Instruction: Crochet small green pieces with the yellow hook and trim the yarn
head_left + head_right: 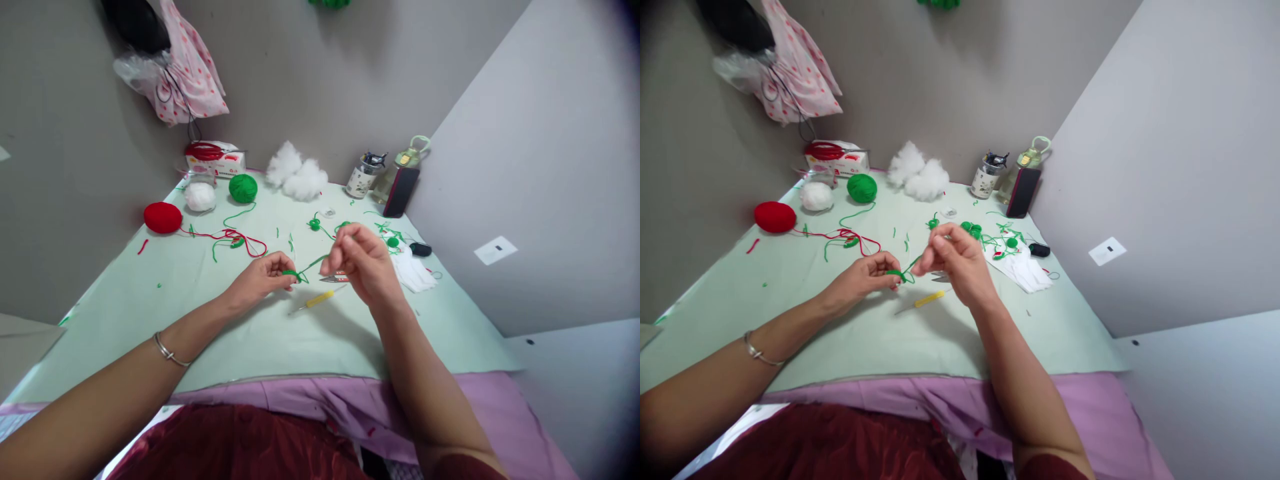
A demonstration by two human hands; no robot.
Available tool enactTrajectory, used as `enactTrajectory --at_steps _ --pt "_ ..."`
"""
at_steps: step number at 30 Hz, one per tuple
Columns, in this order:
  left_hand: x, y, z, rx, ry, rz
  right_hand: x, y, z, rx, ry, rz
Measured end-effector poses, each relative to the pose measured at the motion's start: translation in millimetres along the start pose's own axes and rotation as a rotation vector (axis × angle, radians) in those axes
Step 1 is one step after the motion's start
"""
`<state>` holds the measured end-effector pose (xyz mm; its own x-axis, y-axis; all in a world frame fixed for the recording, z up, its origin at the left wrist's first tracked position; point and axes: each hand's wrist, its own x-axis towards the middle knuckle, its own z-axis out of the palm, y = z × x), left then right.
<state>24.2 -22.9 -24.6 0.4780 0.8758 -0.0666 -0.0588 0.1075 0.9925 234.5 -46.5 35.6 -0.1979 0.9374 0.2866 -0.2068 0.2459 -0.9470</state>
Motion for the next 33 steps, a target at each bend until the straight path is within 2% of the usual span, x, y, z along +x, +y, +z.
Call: enactTrajectory --at_steps 4,7,10,13,17,20,25,33 --pt "1 0 -0.8 0.023 -0.017 -0.005 9 -10 -25 0.082 0.334 -0.272" --pt "0 2 -2.6 0.022 -0.019 0.003 13 -10 -39 0.048 0.413 -0.307" --pt "-1 3 -4.4 0.014 -0.027 0.012 12 -6 -40 -0.112 0.329 -0.24" --pt "-3 4 -5.4 0.012 -0.049 0.021 9 -1 -34 -0.393 0.191 -0.192" --pt "-4 7 -6.0 0.005 -0.078 0.035 4 5 -26 -0.706 -0.046 -0.187" --pt "-5 7 -6.3 -0.008 -0.088 0.047 3 8 -23 -0.823 -0.151 -0.196" --pt "-4 6 -6.6 -0.012 -0.101 0.054 2 7 -22 -0.91 -0.233 -0.205" --pt "-5 9 -4.9 0.0 -0.094 0.048 2 7 -20 -0.978 -0.271 -0.188"
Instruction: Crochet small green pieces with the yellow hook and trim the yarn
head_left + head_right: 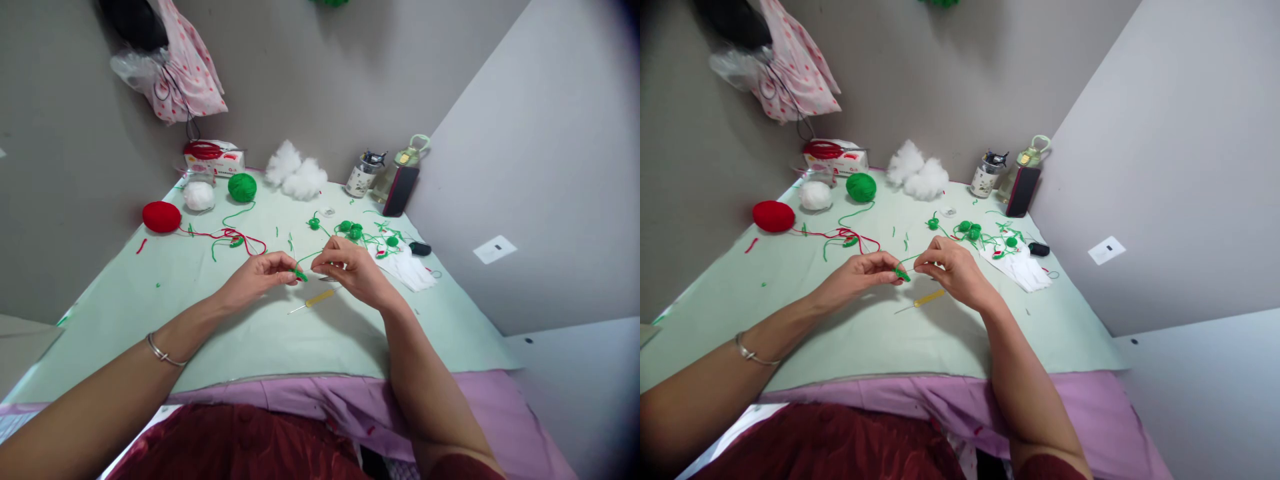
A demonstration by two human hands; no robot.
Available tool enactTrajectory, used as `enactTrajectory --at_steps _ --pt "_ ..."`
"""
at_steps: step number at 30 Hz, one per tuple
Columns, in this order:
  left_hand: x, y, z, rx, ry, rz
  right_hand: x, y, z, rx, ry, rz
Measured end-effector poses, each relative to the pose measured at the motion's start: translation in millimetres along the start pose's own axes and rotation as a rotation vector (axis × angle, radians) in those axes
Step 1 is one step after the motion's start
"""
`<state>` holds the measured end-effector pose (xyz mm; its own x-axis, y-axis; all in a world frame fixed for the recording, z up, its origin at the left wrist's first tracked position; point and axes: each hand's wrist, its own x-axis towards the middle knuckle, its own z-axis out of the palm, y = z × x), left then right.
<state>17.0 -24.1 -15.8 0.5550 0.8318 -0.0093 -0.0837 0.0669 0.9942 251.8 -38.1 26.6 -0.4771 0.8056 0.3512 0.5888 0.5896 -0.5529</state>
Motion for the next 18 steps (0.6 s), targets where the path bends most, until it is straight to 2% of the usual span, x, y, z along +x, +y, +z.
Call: enactTrajectory --at_steps 18 --pt "-1.7 -0.2 0.0 0.012 -0.041 0.002 -1.2 -0.9 -1.5 0.011 -0.048 -0.035"
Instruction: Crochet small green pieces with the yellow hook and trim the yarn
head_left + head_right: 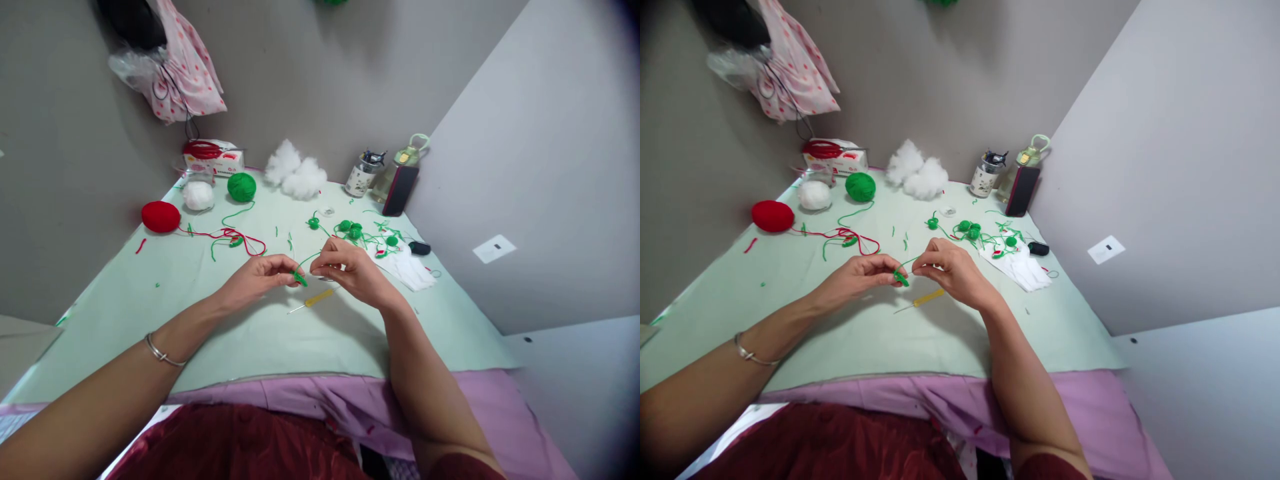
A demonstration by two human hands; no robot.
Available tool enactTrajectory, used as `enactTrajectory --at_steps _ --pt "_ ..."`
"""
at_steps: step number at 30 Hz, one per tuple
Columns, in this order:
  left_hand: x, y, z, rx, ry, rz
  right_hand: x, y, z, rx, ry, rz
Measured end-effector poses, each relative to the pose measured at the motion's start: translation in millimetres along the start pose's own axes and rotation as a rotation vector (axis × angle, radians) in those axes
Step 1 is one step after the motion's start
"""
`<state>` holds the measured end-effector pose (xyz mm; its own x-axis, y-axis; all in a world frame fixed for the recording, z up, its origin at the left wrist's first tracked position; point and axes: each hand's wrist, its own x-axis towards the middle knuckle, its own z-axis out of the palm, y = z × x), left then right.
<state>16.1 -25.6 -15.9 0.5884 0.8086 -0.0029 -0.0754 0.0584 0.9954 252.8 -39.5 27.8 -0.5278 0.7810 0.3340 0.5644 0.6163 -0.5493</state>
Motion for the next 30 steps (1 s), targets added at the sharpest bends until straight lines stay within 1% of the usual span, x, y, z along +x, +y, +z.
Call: enactTrajectory --at_steps 7,11,13,16,18,21,23,24,27,29,30 --pt "-1 1 0.2 -0.009 -0.035 -0.005 1 -1 -1 0.048 -0.028 -0.012" --pt "-1 0 1.9 -0.029 -0.036 0.0 2 -2 4 0.13 -0.053 -0.001" --pt "0 0 2.5 -0.045 -0.014 0.003 3 -1 9 0.167 -0.034 0.031" --pt "1 -1 1.7 -0.058 0.031 0.005 5 3 17 0.168 0.062 0.121" --pt "1 -1 0.9 -0.059 0.06 0.008 5 3 21 0.218 0.104 0.187" --pt "1 -1 0.3 -0.055 0.092 0.009 4 0 25 0.391 0.057 0.226" --pt "1 -2 0.6 -0.048 0.106 0.007 5 -3 28 0.403 0.021 0.17" --pt "1 -2 0.8 -0.043 0.111 0.005 5 -5 30 0.349 0.02 0.119" --pt "2 -4 1.5 -0.028 0.118 -0.007 5 -5 35 0.096 0.048 -0.031" --pt "3 -4 1.7 -0.018 0.114 -0.017 5 -5 38 -0.012 0.083 -0.077" --pt "3 -4 1.6 -0.013 0.113 -0.02 5 -5 39 -0.031 0.112 -0.089"
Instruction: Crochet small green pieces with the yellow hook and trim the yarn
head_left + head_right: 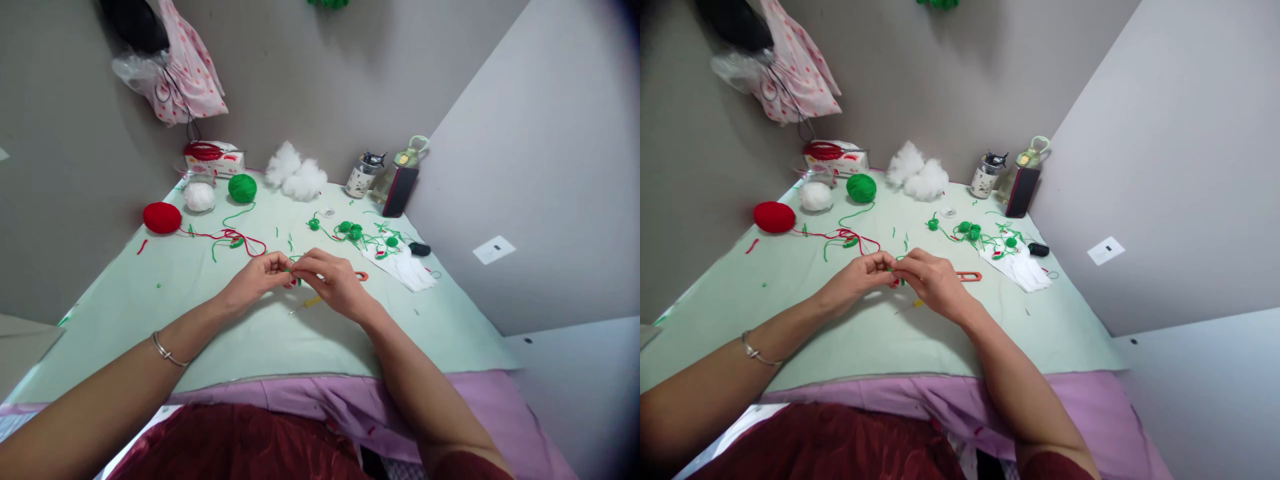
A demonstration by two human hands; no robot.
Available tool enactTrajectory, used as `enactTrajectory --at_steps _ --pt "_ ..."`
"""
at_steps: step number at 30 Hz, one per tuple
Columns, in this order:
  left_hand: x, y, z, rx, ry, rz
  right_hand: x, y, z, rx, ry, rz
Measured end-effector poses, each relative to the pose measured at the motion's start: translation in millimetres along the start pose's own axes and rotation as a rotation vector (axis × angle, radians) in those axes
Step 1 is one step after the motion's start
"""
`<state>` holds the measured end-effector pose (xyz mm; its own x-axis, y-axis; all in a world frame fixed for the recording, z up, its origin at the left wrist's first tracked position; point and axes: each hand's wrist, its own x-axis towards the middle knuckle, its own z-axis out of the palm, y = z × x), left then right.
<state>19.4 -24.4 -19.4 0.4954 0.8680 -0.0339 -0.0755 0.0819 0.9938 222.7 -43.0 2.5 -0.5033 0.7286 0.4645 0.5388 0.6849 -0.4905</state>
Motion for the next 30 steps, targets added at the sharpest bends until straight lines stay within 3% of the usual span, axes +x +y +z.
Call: enactTrajectory --at_steps 4,8,10,13,14,16,18,20,22,24,30 --pt "0 5 -1.0 0.022 -0.002 -0.001 0 -9 -4 0.078 0.174 -0.019" --pt "1 6 -1.8 0.046 0.031 -0.017 2 -22 -12 0.368 0.346 0.075" --pt "1 4 -1.7 0.056 0.04 -0.029 3 -24 -16 0.589 0.299 0.215" --pt "3 2 -1.8 0.07 0.042 -0.04 5 -18 -27 0.879 0.113 0.404" --pt "3 1 -2.0 0.074 0.043 -0.042 6 -14 -32 0.935 0.127 0.421" --pt "4 0 -2.6 0.077 0.04 -0.042 6 -3 -46 1.0 0.337 0.384" --pt "4 -1 -3.2 0.074 0.032 -0.033 5 10 -61 1.041 0.67 0.318" --pt "4 -2 -3.6 0.065 0.021 -0.019 4 21 -71 1.051 0.808 0.314" --pt "3 -2 -3.6 0.057 0.012 -0.013 3 27 -73 1.006 0.793 0.345" --pt "2 -2 -3.4 0.054 0.006 -0.015 2 27 -69 0.902 0.692 0.351" --pt "-1 1 -1.8 0.055 -0.011 -0.001 2 10 -45 0.371 0.214 0.253"
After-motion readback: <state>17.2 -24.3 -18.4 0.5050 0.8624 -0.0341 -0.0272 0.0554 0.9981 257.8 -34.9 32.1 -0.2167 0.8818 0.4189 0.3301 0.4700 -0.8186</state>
